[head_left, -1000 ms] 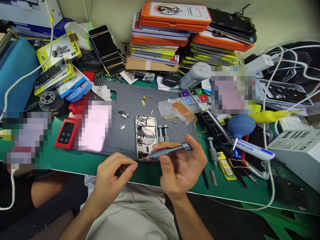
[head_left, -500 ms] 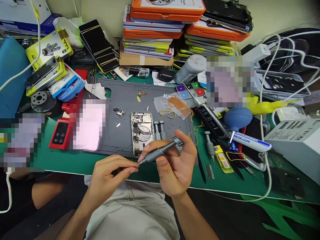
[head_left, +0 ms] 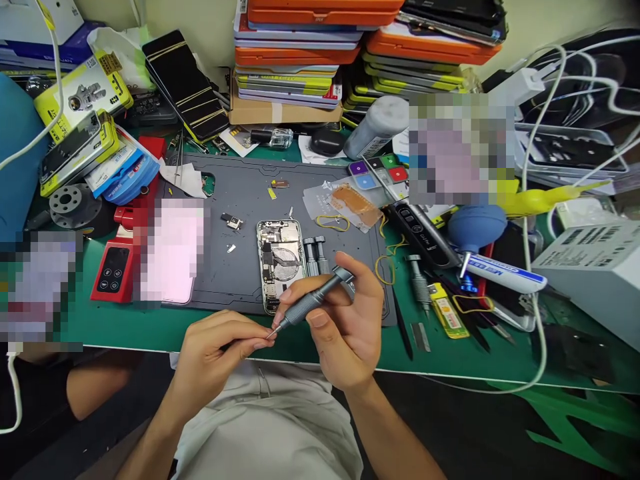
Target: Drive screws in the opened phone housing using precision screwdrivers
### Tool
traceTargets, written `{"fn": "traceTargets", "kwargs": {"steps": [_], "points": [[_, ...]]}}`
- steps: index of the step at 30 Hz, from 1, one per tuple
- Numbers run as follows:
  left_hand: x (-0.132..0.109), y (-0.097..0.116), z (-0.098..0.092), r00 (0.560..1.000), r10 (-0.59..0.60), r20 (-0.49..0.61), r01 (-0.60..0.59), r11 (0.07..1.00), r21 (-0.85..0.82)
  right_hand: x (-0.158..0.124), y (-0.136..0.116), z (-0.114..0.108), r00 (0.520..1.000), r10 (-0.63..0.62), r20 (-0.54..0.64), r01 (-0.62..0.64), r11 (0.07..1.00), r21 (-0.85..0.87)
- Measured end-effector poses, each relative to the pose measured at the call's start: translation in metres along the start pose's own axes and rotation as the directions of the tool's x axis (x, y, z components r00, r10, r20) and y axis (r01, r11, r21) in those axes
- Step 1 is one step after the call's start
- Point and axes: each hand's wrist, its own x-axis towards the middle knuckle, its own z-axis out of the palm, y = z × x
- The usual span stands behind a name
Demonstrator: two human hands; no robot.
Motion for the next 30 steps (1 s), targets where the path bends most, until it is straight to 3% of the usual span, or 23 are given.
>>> {"fn": "traceTargets", "kwargs": {"steps": [9, 18, 24, 30], "points": [[0.0009, 0.0004, 0.0000, 1.000, 0.021, -0.004, -0.021, 1.000, -0.018, 0.0000, -0.0006, -0.0011, 1.000, 0.024, 0.013, -0.025, 0.995, 0.097], [0.0017, -0.0008, -0.0003, 0.999, 0.031, 0.018, -0.029, 0.997, -0.070, 0.0006, -0.0002, -0.0023, 0.998, 0.050, 0.027, -0.052, 0.995, 0.089], [0.0020, -0.0007, -0.0022, 0.998, 0.045, 0.045, -0.042, 0.997, -0.066, 0.0028, -0.0016, -0.0041, 0.995, 0.057, 0.079, -0.071, 0.978, 0.195], [0.0024, -0.0004, -0.0039, 0.995, 0.062, 0.073, -0.059, 0.997, -0.045, 0.0017, -0.0034, -0.0032, 0.993, 0.075, 0.087, -0.089, 0.982, 0.166]]}}
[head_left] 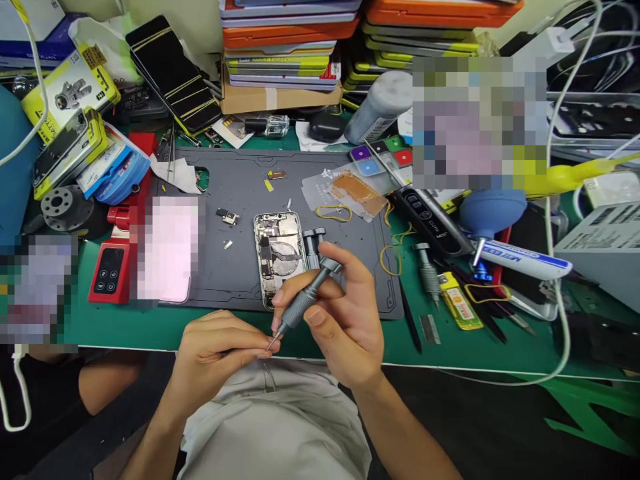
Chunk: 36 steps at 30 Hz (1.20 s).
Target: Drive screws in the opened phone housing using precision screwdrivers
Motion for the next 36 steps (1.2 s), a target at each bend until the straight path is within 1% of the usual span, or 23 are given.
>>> {"fn": "traceTargets", "kwargs": {"steps": [11, 16, 18, 19, 21, 22, 23, 25, 27, 30, 33, 36], "points": [[0.001, 0.001, 0.000, 1.000, 0.016, 0.017, -0.016, 1.000, 0.010, 0.000, -0.004, 0.001, 0.997, 0.076, -0.031, -0.074, 0.995, 0.066], [0.000, -0.001, 0.000, 0.999, 0.029, 0.041, -0.029, 0.999, 0.016, 0.001, -0.004, 0.000, 0.994, 0.076, -0.075, -0.070, 0.995, 0.075], [0.001, -0.001, 0.001, 0.999, 0.029, 0.040, -0.031, 0.999, 0.032, 0.002, -0.004, -0.002, 0.989, 0.035, -0.141, -0.029, 0.999, 0.046], [0.001, 0.000, 0.002, 0.999, 0.030, 0.041, -0.032, 0.999, 0.040, 0.002, -0.003, -0.002, 0.981, -0.011, -0.191, 0.012, 1.000, 0.002], [0.002, 0.001, 0.003, 0.999, 0.020, 0.036, -0.022, 0.998, 0.054, 0.002, 0.001, -0.005, 0.947, -0.159, -0.281, 0.119, 0.981, -0.155], [0.002, 0.002, 0.003, 0.999, 0.005, 0.033, -0.007, 0.998, 0.061, 0.001, 0.004, -0.006, 0.925, -0.242, -0.294, 0.168, 0.953, -0.254], [0.001, 0.003, 0.003, 0.999, -0.016, 0.029, 0.014, 0.998, 0.069, 0.001, 0.007, -0.008, 0.906, -0.317, -0.279, 0.211, 0.912, -0.352], [-0.002, 0.004, 0.002, 0.997, -0.076, 0.015, 0.075, 0.995, 0.072, 0.002, 0.013, -0.010, 0.886, -0.425, -0.186, 0.282, 0.811, -0.512], [-0.007, 0.003, 0.002, 0.987, -0.158, -0.017, 0.158, 0.987, 0.032, 0.002, 0.018, -0.012, 0.876, -0.478, -0.066, 0.341, 0.709, -0.618], [-0.016, -0.002, 0.004, 0.954, -0.288, -0.084, 0.278, 0.954, -0.115, 0.003, 0.023, -0.011, 0.862, -0.501, 0.081, 0.408, 0.589, -0.698], [-0.022, -0.005, 0.007, 0.927, -0.360, -0.107, 0.329, 0.916, -0.232, 0.001, 0.025, -0.009, 0.861, -0.485, 0.153, 0.435, 0.547, -0.715], [-0.022, -0.004, 0.007, 0.933, -0.348, -0.088, 0.319, 0.916, -0.245, 0.000, 0.025, -0.008, 0.869, -0.465, 0.170, 0.435, 0.553, -0.710]]}}
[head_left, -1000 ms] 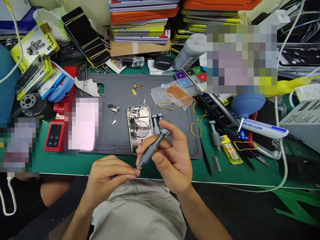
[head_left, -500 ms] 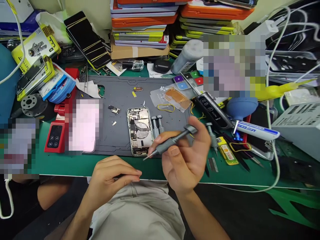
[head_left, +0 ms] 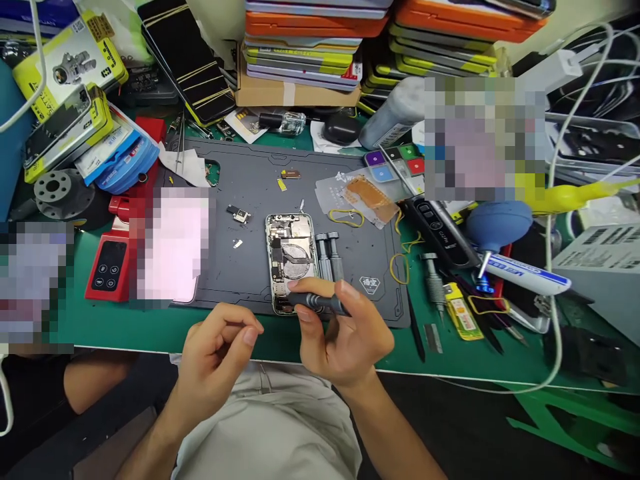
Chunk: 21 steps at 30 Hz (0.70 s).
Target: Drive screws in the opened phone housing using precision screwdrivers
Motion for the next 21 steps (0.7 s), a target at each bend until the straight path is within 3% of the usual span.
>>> {"fn": "traceTargets", "kwargs": {"steps": [12, 16, 21], "points": [[0.005, 0.008, 0.002, 0.998, 0.046, 0.033, -0.050, 0.994, 0.102, 0.005, 0.001, 0.001, 1.000, -0.010, 0.011, 0.011, 0.996, -0.085], [0.005, 0.009, 0.002, 0.999, 0.040, 0.034, -0.044, 0.991, 0.128, 0.005, 0.001, -0.004, 0.996, -0.065, 0.058, 0.072, 0.991, -0.114], [0.005, 0.009, 0.002, 1.000, 0.014, 0.022, -0.017, 0.987, 0.161, 0.003, -0.002, -0.011, 0.984, -0.176, -0.030, 0.161, 0.948, -0.275]]}}
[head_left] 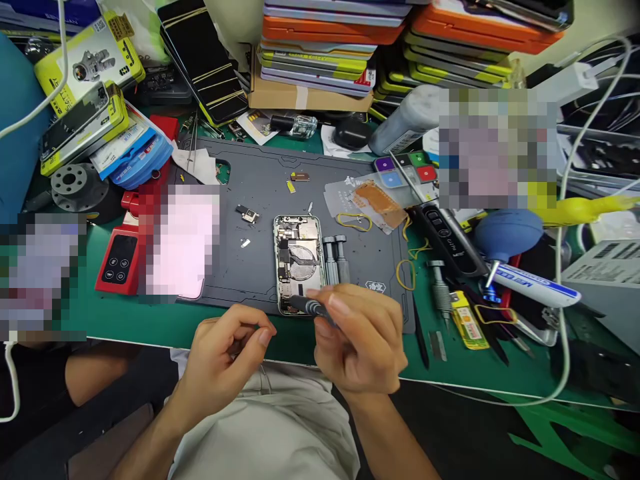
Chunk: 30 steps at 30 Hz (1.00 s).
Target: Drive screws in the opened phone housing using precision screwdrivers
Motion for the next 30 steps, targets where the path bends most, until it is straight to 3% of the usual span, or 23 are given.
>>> {"fn": "traceTargets", "kwargs": {"steps": [3, 9, 11, 13, 16, 19, 25, 30], "points": [[0.000, -0.001, 0.002, 1.000, 0.000, -0.011, 0.000, 1.000, 0.002, 0.001, -0.002, -0.001, 0.999, -0.007, -0.042, 0.004, 0.997, -0.073], [-0.001, 0.001, 0.006, 0.996, 0.003, -0.094, -0.003, 1.000, 0.007, 0.007, -0.003, 0.000, 0.998, 0.043, -0.043, -0.043, 0.999, 0.005], [-0.001, 0.006, 0.005, 0.996, -0.009, -0.087, 0.015, 0.997, 0.072, 0.008, -0.003, 0.000, 0.999, 0.036, -0.036, -0.035, 0.999, 0.020], [0.002, 0.014, 0.002, 0.995, 0.037, -0.097, -0.013, 0.971, 0.237, 0.009, -0.004, 0.000, 0.998, 0.046, -0.034, -0.045, 0.998, 0.033], [0.015, 0.026, -0.006, 0.956, 0.251, -0.151, -0.121, 0.808, 0.577, 0.010, -0.005, -0.001, 0.997, 0.076, -0.006, -0.075, 0.993, 0.096], [0.034, 0.035, -0.015, 0.907, 0.405, -0.116, -0.172, 0.607, 0.776, 0.012, -0.006, -0.002, 0.995, 0.096, -0.010, -0.094, 0.987, 0.131], [0.067, 0.037, -0.021, 0.891, 0.454, 0.011, -0.105, 0.183, 0.977, 0.014, -0.007, -0.002, 0.992, 0.127, 0.011, -0.127, 0.980, 0.153], [0.080, 0.033, -0.026, 0.899, 0.433, 0.062, -0.104, 0.074, 0.992, 0.011, -0.007, 0.002, 0.985, 0.173, 0.024, -0.175, 0.974, 0.143]]}}
